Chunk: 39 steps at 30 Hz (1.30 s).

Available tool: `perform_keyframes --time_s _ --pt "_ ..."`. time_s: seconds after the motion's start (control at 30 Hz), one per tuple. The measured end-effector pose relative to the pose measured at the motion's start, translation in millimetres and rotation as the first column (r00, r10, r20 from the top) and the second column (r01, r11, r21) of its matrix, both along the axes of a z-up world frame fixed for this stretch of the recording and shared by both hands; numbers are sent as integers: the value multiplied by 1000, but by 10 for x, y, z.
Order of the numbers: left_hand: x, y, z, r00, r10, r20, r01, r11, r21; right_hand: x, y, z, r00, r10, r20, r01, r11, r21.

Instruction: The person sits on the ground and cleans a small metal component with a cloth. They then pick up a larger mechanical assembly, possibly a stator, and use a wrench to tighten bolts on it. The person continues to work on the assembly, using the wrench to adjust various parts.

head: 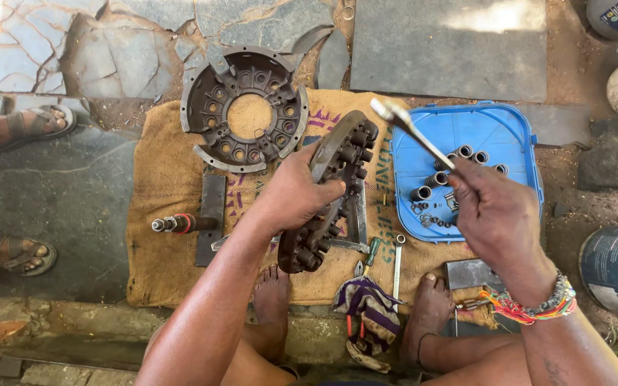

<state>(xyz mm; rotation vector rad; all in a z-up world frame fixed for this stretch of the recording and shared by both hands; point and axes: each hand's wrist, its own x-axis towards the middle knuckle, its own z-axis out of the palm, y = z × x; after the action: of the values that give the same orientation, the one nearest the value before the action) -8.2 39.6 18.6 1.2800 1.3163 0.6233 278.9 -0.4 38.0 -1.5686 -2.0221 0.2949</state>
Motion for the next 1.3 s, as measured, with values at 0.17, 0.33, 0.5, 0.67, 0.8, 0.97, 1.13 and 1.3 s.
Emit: perform_keyframes --time_s 0.17,0.33,0.5,0.67,0.8,0.97,1.13,1.3 --pt "21 24 94 999 -1 -36 -1 999 -36 22 34 4 984 26 176 -27 1000 2" --pt "37 -17 67 999 1 -40 0 1000 27 88 -14 -18 1000 18 25 -18 1000 14" --pt "64 8 112 996 -18 -92 19 1000 6 126 3 -15 973 19 229 -27 999 35" --pt "107 -24 146 993 -37 -112 38 999 10 163 -10 -40 991 25 133 -30 999 40" --pt "122 -43 198 993 -30 -114 38 997 72 152 -34 -28 970 12 244 -25 998 51" --pt "132 -42 165 986 -33 -161 33 999 -4 118 -81 14 999 -18 46 16 1000 24" --pt "117 -59 132 997 -8 -78 12 999 52 119 -41 33 987 30 158 -33 999 14" --pt "116 -63 93 992 -13 -127 19 999 45 53 -141 4 997 -79 -25 80 997 12"
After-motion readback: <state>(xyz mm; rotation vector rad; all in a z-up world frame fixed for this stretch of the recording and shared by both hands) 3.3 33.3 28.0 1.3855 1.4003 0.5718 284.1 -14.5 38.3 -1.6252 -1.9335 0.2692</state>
